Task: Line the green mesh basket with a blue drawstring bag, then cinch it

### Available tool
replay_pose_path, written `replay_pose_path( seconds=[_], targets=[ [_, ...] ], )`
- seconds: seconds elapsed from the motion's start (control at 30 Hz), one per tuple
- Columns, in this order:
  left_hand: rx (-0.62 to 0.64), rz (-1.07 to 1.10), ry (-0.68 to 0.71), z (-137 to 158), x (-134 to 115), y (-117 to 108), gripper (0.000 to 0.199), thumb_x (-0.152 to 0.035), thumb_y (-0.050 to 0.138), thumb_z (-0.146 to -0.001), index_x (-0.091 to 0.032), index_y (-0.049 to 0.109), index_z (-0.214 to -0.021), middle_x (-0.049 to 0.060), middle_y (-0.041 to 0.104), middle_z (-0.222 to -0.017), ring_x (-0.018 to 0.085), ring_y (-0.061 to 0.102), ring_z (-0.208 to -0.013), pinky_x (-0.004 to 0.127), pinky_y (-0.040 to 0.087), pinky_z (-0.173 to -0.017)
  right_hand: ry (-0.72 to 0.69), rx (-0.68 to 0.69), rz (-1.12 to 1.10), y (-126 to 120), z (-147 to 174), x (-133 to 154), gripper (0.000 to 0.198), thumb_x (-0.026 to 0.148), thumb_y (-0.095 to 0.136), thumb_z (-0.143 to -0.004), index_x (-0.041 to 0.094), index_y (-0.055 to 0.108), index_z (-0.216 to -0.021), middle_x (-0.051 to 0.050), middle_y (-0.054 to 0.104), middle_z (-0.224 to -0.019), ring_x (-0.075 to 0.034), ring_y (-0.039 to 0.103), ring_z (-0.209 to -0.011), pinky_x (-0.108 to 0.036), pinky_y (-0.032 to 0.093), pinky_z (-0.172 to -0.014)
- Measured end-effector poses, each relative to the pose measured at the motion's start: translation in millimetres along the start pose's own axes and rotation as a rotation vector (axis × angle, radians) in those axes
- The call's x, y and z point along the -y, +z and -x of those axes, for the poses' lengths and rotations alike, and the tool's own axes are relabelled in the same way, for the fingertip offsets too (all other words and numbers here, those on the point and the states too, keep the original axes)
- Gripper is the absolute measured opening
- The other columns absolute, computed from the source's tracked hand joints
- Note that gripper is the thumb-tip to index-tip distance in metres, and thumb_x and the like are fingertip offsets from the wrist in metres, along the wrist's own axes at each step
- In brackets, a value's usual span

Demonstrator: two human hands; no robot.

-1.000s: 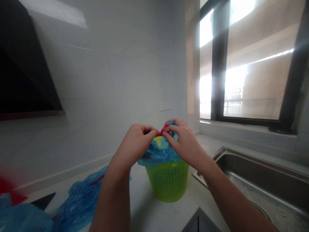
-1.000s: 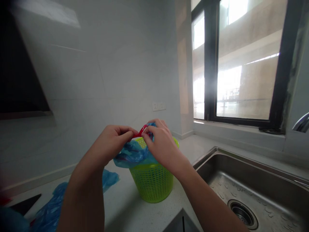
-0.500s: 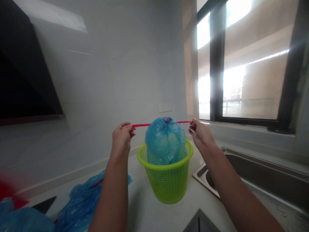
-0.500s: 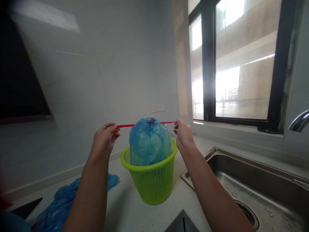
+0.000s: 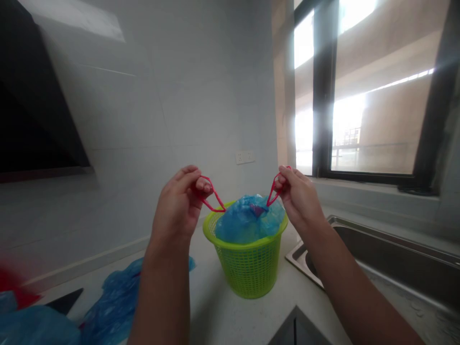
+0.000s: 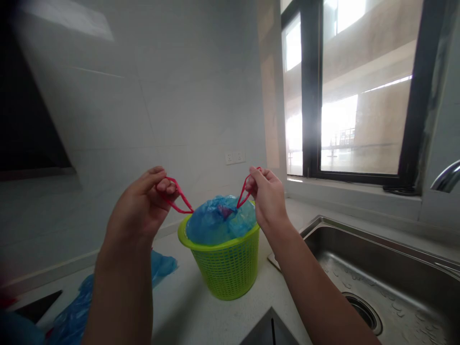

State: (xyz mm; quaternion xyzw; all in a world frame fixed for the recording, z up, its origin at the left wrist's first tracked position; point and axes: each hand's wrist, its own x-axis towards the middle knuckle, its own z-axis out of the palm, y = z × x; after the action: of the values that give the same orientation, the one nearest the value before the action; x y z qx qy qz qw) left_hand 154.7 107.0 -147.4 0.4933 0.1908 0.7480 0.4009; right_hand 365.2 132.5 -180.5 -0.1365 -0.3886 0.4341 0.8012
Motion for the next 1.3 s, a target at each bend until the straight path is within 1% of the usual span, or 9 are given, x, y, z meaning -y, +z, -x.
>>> replay_pose_path(
  seconds=[0.17,0.3,0.4,0.6,0.73,0.87,1.03,1.13,1.3],
  targets=[
    [0.175,-0.188,-0.057,30,5,27,0.028,-0.026,0.067,-0.081,-0.017,0.061,-0.107,0.006,0.07,-0.078,0.019,0.067,-0.07,0.025,0.052,-0.06,-0.114,0.228,0.325,17,31,7,0.013,0.024,0.068,-0.084,0.019,0.064,-0.096,-0.001,0.073,-0.08,-0.013,0.066,-0.066,-0.025,0.053,-0.062],
    [0.326,-0.314,-0.117,38,18,35,0.039,-0.033,0.073,-0.082,-0.019,0.059,-0.115,0.005,0.072,-0.085,0.019,0.069,-0.076,0.028,0.053,-0.071,-0.237,0.352,0.523,20,39,3,0.016,0.026,0.065,-0.087,0.019,0.074,-0.098,-0.006,0.076,-0.099,-0.019,0.07,-0.094,-0.033,0.056,-0.085],
    [0.313,-0.369,-0.102,36,29,35,0.05,-0.035,0.076,-0.08,-0.022,0.055,-0.123,0.004,0.072,-0.087,0.019,0.069,-0.077,0.028,0.053,-0.071,-0.252,0.392,0.554,20,40,-3,0.022,0.023,0.059,-0.09,0.022,0.074,-0.106,-0.006,0.074,-0.114,-0.021,0.068,-0.108,-0.037,0.054,-0.095],
    [0.229,-0.256,0.028,24,46,35,0.054,-0.024,0.082,-0.071,-0.021,0.054,-0.116,0.003,0.072,-0.087,0.018,0.069,-0.081,0.027,0.053,-0.075,-0.311,0.499,0.58,19,47,-9,0.053,0.006,0.048,-0.086,0.026,0.056,-0.134,-0.006,0.07,-0.124,-0.02,0.063,-0.12,-0.045,0.045,-0.11],
    [0.27,-0.209,-0.05,25,51,36,0.051,-0.025,0.082,-0.07,-0.022,0.055,-0.113,0.003,0.071,-0.084,0.017,0.069,-0.079,0.026,0.052,-0.073,-0.373,0.526,0.759,16,50,-2,0.075,0.002,0.046,-0.082,0.028,0.039,-0.152,-0.007,0.067,-0.128,-0.023,0.055,-0.13,-0.052,0.034,-0.117],
    [0.21,-0.27,-0.035,30,52,40,0.041,-0.023,0.077,-0.071,-0.02,0.057,-0.108,0.0,0.067,-0.075,0.015,0.065,-0.072,0.023,0.05,-0.068,-0.329,0.588,0.9,14,52,5,0.084,0.003,0.045,-0.083,0.024,0.018,-0.16,-0.01,0.066,-0.129,-0.024,0.055,-0.128,-0.051,0.038,-0.114],
    [0.093,-0.392,0.083,-5,46,54,0.029,-0.017,0.067,-0.066,-0.019,0.062,-0.094,-0.003,0.056,-0.065,0.013,0.056,-0.059,0.024,0.051,-0.06,-0.318,0.308,1.025,9,71,29,0.066,0.012,0.047,-0.09,0.02,0.03,-0.153,-0.012,0.068,-0.125,-0.026,0.062,-0.116,-0.048,0.045,-0.102],
    [0.047,-0.327,-0.046,-48,34,67,0.019,-0.013,0.062,-0.058,-0.017,0.059,-0.077,-0.002,0.055,-0.063,0.013,0.055,-0.056,0.025,0.052,-0.058,-0.295,0.105,1.032,2,107,54,0.044,0.015,0.046,-0.091,0.024,0.047,-0.135,-0.007,0.071,-0.112,-0.024,0.064,-0.107,-0.043,0.046,-0.098],
    [-0.052,-0.318,-0.024,-107,-9,88,0.017,-0.006,0.055,-0.056,-0.017,0.054,-0.068,0.0,0.054,-0.059,0.013,0.055,-0.056,0.023,0.051,-0.055,-0.111,0.123,0.945,-19,196,69,0.02,0.024,0.052,-0.088,0.023,0.059,-0.106,-0.006,0.074,-0.094,-0.022,0.067,-0.09,-0.035,0.048,-0.087]
  ],
)
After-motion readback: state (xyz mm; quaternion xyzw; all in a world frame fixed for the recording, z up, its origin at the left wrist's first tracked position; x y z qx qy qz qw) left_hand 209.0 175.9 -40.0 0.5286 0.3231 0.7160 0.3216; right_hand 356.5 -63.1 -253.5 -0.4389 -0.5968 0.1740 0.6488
